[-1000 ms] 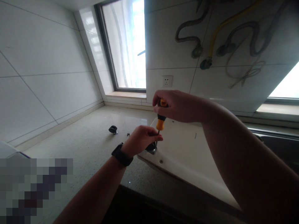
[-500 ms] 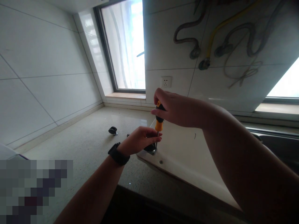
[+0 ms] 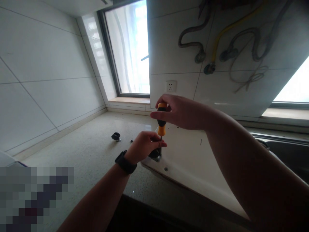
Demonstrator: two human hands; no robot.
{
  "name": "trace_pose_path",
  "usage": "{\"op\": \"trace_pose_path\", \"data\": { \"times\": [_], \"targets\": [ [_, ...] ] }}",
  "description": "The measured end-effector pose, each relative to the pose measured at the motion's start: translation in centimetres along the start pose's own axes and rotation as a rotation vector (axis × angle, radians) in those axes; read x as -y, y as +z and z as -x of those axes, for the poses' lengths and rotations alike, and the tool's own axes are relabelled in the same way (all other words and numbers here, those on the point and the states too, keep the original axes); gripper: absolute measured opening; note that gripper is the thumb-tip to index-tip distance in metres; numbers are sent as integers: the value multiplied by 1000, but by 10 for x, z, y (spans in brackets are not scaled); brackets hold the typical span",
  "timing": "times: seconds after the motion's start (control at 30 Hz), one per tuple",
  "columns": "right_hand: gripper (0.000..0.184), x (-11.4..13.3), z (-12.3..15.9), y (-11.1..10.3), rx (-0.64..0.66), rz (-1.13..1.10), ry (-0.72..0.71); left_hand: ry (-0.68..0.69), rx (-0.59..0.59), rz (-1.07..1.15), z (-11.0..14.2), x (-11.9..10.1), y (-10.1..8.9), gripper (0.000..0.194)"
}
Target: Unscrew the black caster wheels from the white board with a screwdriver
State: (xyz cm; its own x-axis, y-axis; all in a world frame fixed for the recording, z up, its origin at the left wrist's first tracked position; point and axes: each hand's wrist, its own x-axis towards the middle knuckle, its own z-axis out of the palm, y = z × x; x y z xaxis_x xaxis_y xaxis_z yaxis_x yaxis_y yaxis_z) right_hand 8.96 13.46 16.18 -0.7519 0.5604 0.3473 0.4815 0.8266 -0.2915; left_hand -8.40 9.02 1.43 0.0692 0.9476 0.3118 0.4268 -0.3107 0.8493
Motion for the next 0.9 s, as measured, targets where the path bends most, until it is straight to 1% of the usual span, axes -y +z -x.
{"op": "trace_pose_path", "data": {
  "times": [0.03, 0.1, 0.17, 0.23, 0.3, 0.4, 0.43, 0.5, 0.53, 0.63, 0.73, 0.77, 0.8, 0.83, 0.87, 0.9],
  "targets": [
    [44, 1, 0, 1, -3, 30, 8, 4, -28, -29, 0, 0, 1, 25],
    [40, 4, 1, 2, -4, 93, -3, 17, -59, -77, 1, 1, 3, 33],
    [35, 5, 2, 1, 21, 123, -12, 24, -52, -84, 1, 3, 2, 36],
    [33, 3, 3, -4, 63, 134, -22, 22, -20, -56, 0, 5, 1, 36],
    [32, -1, 5, -10, 73, 120, -40, 19, 28, -22, -1, 7, -3, 35],
    [48, -6, 6, -14, 94, 59, -78, 19, 82, 48, -3, 9, -8, 37],
    [51, -6, 6, -13, 104, 38, -79, 23, 92, 78, -3, 9, -10, 37],
    [41, -3, 3, -10, 122, 23, -61, 45, 128, 141, -3, 6, -10, 36],
    [36, -1, 2, -8, 116, 35, -45, 59, 155, 163, -2, 4, -10, 35],
    [38, 3, -4, -2, 42, 144, -27, 68, 225, 173, 0, -4, -10, 32],
    [29, 2, -5, -3, -2, 134, -88, 66, 266, 159, 1, -7, -17, 34],
    [32, 0, -4, -5, -1, 94, -106, 74, 292, 163, 1, -5, -20, 34],
    [39, -1, -2, -7, 10, 53, -121, 87, 308, 169, 0, -1, -23, 33],
    [46, -3, 0, -10, 20, 23, -132, 104, 299, 174, -1, 4, -26, 32],
    [51, -3, 2, -12, 33, 8, -141, 120, 258, 170, -3, 11, -27, 31],
    [53, -3, 3, -13, 57, 2, -146, 131, 189, 147, -5, 18, -28, 32]
  ]
}}
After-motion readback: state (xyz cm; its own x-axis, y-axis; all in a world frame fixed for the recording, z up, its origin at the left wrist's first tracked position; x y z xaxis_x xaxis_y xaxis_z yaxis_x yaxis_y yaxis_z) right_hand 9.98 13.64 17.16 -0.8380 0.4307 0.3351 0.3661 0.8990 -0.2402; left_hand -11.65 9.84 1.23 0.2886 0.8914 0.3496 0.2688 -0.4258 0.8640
